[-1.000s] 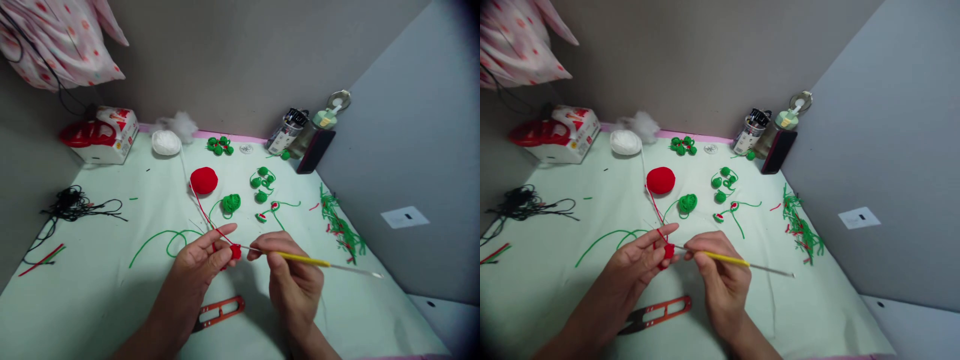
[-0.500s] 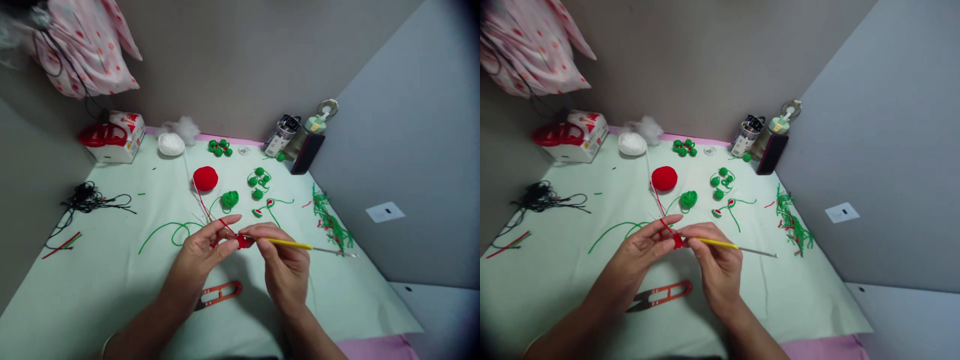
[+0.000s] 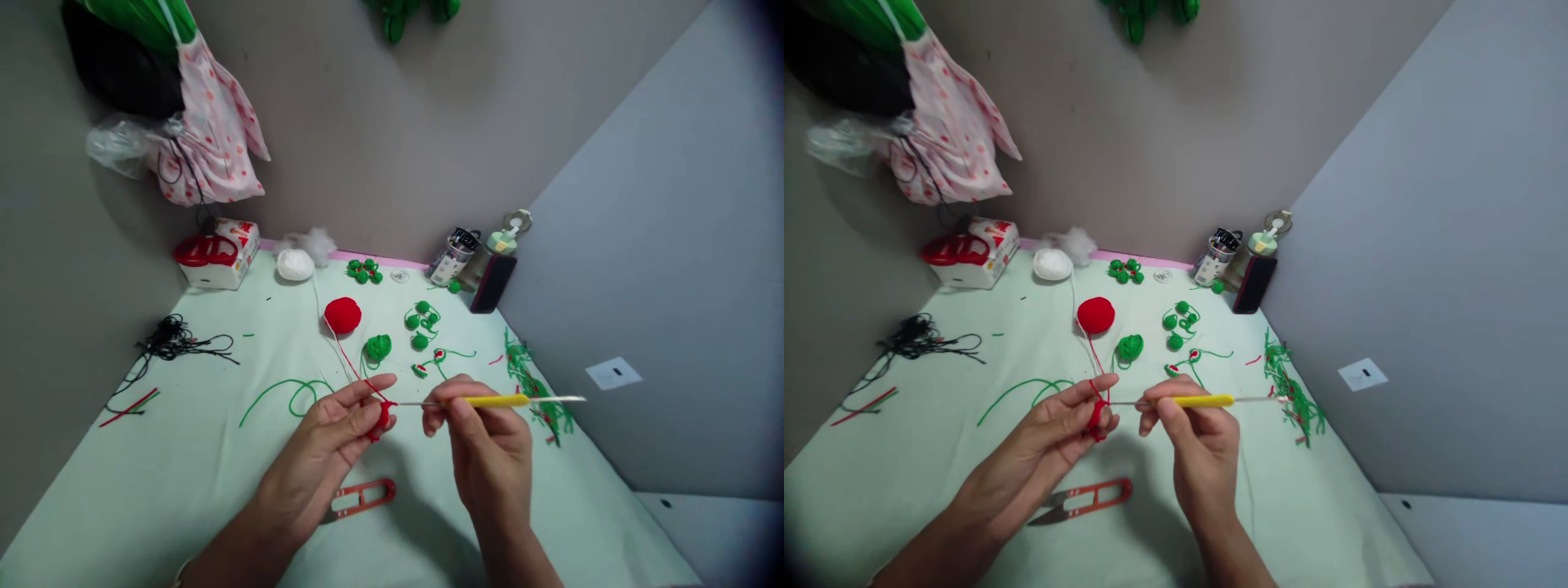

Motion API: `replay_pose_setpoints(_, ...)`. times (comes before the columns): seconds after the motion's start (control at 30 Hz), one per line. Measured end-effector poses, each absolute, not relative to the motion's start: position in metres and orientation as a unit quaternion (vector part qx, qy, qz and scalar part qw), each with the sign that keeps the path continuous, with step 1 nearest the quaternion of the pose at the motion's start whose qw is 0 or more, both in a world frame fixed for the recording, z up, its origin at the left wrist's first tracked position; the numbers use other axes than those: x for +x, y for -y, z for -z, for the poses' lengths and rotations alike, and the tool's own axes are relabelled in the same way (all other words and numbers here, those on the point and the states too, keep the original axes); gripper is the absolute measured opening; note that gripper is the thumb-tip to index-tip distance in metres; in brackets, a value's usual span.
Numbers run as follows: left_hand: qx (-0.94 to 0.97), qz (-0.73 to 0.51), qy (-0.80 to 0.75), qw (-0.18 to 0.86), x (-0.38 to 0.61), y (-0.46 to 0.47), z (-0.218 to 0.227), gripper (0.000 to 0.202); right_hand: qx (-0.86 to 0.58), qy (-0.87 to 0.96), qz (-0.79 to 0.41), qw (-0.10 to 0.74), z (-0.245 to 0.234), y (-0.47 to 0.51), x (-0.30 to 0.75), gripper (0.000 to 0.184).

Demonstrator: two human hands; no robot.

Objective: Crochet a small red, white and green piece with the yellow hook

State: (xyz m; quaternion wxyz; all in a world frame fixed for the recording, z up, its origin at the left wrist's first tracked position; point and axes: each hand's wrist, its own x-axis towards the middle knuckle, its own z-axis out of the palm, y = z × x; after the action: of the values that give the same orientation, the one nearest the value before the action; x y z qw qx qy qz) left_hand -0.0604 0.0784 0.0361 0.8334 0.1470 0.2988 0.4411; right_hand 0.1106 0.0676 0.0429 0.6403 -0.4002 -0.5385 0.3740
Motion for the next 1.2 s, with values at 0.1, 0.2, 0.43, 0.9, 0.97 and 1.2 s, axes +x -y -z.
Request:
replay_pose_setpoints(0.1,0.214,-0.462,-0.321,0.799,-0.058,-0.077,-0.04,0.037,-0.371,0.501,-0.453,0.637,-0.047,-0.07,0.107,0.013)
replay_pose_setpoints(0.2,0.312,-0.48,-0.355,0.739,-0.056,-0.077,-0.049,0.043,-0.379,0.563,-0.401,0.615,-0.048,-0.07,0.1,0.012)
replay_pose_setpoints(0.43,0.471,-0.515,-0.353,0.623,-0.062,-0.081,-0.099,0.047,-0.338,0.651,-0.31,0.605,-0.082,-0.054,0.108,0.017)
replay_pose_setpoints(0.9,0.339,-0.429,-0.306,0.779,-0.059,-0.123,-0.056,0.045,-0.368,0.437,-0.537,0.621,-0.046,-0.106,0.105,0.012)
replay_pose_setpoints(0.97,0.334,-0.417,-0.306,0.788,-0.061,-0.126,-0.051,0.047,-0.36,0.415,-0.569,0.612,-0.042,-0.108,0.103,0.015)
replay_pose_setpoints(1.2,0.325,-0.384,-0.31,0.807,-0.064,-0.133,-0.038,0.047,-0.328,0.301,-0.684,0.579,-0.029,-0.112,0.102,0.019)
